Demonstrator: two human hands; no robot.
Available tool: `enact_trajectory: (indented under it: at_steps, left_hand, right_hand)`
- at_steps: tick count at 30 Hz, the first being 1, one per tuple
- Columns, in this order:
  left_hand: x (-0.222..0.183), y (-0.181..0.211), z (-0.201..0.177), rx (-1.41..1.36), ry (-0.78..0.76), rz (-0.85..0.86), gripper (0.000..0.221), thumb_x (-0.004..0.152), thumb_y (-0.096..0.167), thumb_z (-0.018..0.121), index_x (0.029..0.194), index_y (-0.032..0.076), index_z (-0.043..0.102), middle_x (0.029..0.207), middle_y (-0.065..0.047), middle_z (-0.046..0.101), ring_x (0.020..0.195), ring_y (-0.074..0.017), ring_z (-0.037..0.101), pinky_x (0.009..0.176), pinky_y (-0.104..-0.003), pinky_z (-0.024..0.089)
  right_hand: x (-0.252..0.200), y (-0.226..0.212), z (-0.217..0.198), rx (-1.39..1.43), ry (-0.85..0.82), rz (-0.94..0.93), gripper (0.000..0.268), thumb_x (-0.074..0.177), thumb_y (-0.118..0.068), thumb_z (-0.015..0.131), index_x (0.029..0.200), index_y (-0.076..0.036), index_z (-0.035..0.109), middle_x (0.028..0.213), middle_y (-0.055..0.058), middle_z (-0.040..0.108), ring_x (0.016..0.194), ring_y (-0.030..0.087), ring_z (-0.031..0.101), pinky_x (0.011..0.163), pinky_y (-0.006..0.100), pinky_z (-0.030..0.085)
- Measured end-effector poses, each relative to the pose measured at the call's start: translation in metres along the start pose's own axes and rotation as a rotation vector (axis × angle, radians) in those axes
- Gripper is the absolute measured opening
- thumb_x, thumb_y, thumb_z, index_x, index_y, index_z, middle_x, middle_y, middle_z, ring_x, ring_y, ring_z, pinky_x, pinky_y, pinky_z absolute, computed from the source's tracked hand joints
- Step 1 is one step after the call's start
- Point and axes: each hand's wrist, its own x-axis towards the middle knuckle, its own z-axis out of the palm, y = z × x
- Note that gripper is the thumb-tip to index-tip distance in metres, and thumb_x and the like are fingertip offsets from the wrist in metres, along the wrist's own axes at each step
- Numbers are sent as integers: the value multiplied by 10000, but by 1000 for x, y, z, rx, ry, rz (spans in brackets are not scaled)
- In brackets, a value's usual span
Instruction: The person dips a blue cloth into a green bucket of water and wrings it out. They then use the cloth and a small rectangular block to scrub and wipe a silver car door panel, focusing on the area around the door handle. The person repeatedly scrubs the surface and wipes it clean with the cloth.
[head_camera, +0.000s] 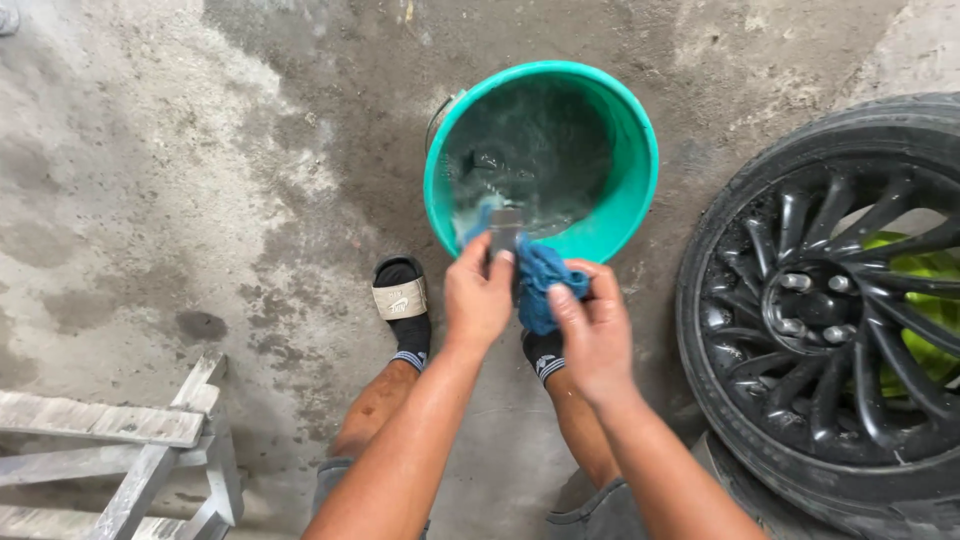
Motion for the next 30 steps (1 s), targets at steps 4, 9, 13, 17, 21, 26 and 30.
enact_trajectory:
  at_steps: [4, 9, 13, 17, 21, 26, 30]
  left_hand:
    - [-9, -7, 14, -284, -204, 66, 309, 988, 36, 607, 1285, -19, 671, 1037, -27, 761, 911, -65, 666, 806, -247, 551]
    - [9, -15, -10, -211, -5, -191, 335, 966, 58, 590, 1289, 15, 665, 891, -3, 733, 730, -34, 633, 651, -221, 532]
    - [12, -46, -20, -216, -23, -98, 309, 986, 62, 608, 1285, 0, 656, 933, 18, 720, 782, -20, 648, 700, -208, 541]
    - [12, -49, -26, -178, -20, -95, 312, 978, 61, 626, 1283, 17, 677, 902, 16, 709, 746, -25, 621, 668, -218, 526]
    - [1, -25, -32, -95, 15, -122, 321, 958, 81, 648, 1273, 42, 689, 851, -8, 719, 703, -45, 629, 645, -241, 535]
    - [-34, 21, -45, -19, 75, 3, 327, 947, 87, 648, 1268, 37, 678, 921, -18, 744, 771, -76, 679, 717, -258, 547]
    - [-89, 97, -58, 91, 88, 33, 340, 935, 101, 660, 1270, 56, 697, 946, -60, 745, 810, -113, 700, 758, -286, 537]
  right_hand:
    - [47, 36, 7, -582, 169, -224, 164, 1003, -157, 672, 1111, -49, 612, 1002, 78, 694, 930, 140, 669, 831, 316, 529]
    - [152, 50, 16, -582, 425, -188, 228, 1035, -245, 647, 1179, -77, 591, 967, 183, 693, 852, 332, 693, 794, 435, 528]
    - [214, 159, -25, -1010, 107, -372, 217, 959, -127, 668, 1161, -58, 626, 1092, 244, 707, 984, 464, 658, 812, 540, 514]
    - [211, 200, -43, -1259, -86, -66, 312, 838, -146, 701, 1120, -37, 626, 1027, 285, 672, 967, 487, 640, 824, 558, 508]
    - [124, 90, -12, -788, 60, 15, 199, 1011, -197, 633, 1151, -58, 618, 961, 205, 702, 911, 350, 701, 801, 435, 531]
    - [-34, -42, -20, -360, 36, -58, 152, 1065, -149, 610, 1175, -45, 593, 995, 52, 619, 917, 110, 578, 820, 294, 484]
    - [-138, -154, -13, 30, 31, -55, 195, 1063, -119, 579, 1236, -30, 572, 1129, 57, 639, 1060, 99, 582, 962, 276, 471]
